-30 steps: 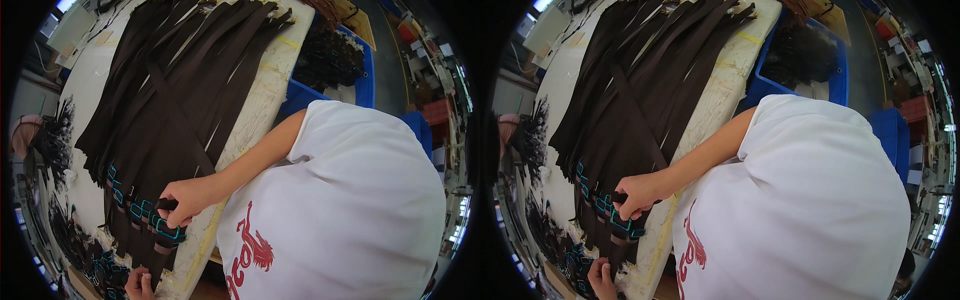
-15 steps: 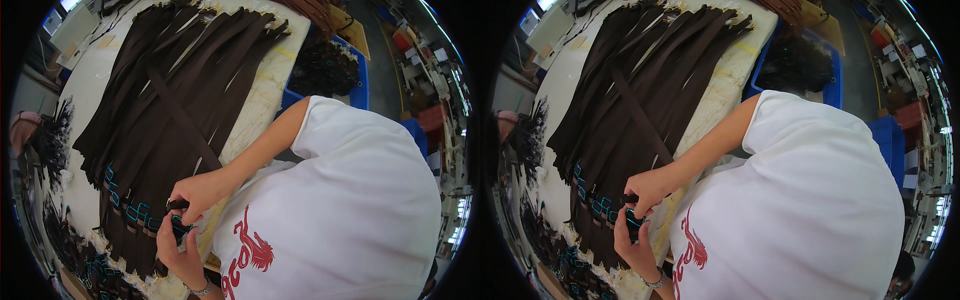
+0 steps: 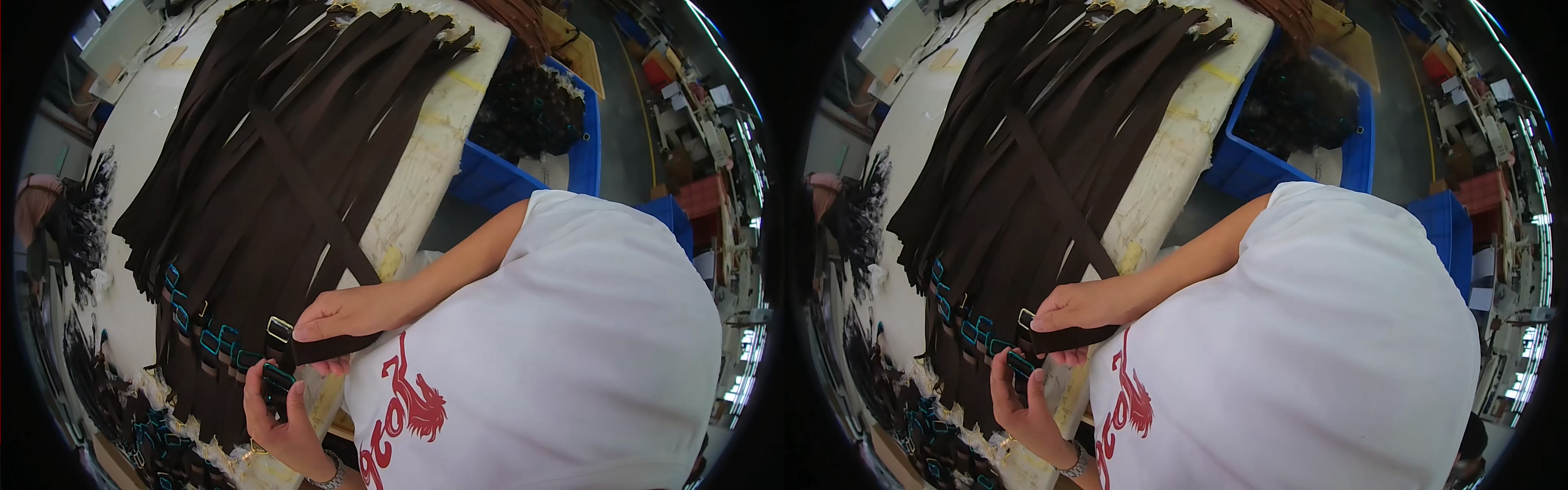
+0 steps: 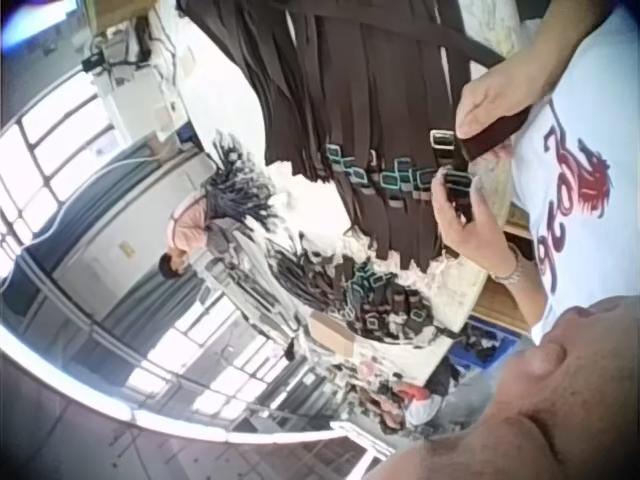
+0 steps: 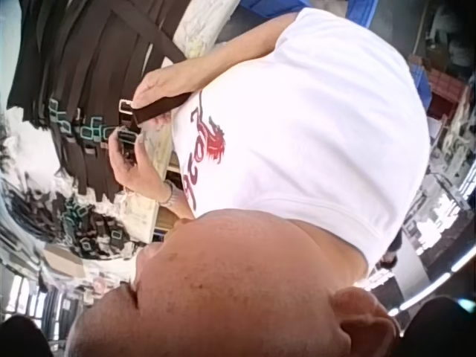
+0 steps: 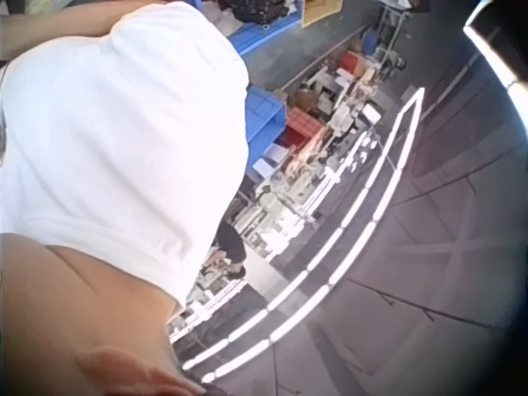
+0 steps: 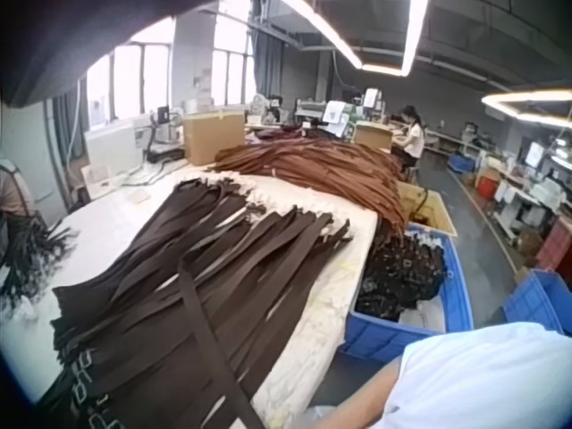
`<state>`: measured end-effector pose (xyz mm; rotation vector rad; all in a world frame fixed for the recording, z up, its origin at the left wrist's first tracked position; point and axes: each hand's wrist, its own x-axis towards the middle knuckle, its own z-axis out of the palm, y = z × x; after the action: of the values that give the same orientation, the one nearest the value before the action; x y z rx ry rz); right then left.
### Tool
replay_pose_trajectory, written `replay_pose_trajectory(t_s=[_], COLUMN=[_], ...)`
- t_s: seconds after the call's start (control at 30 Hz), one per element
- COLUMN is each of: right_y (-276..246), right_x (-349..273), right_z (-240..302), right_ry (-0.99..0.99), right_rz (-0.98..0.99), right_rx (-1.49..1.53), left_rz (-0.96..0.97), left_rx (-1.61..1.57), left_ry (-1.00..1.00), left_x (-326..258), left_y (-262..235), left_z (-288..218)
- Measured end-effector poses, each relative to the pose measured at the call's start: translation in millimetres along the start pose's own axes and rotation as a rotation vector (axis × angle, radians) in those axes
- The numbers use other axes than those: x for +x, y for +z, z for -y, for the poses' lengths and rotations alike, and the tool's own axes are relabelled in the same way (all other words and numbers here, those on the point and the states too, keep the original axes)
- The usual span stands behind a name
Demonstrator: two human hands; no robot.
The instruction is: The person assembles brown fabric belts by attaching teal metal buckles. They pick up a belt strap, thread it through the buckle, and secure it by hand. The person repeats this process for multiple belts, placing the finished items on a pile on the table.
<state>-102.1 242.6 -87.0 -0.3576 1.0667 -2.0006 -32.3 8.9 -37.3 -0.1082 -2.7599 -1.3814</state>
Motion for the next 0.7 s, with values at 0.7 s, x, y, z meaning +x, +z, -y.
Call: replay_pose_trajectory(t_s=[0.7], right_y=[17], right_x=[-6], right_z=[11], right_ry=[0.110], right_rz=[0.024], right_rx=[-0.263], left_rz=[0.133], left_rx=[-0.274], left_ry=[-0.208], left_x=[-19], left_y=[6], left_z=[-15])
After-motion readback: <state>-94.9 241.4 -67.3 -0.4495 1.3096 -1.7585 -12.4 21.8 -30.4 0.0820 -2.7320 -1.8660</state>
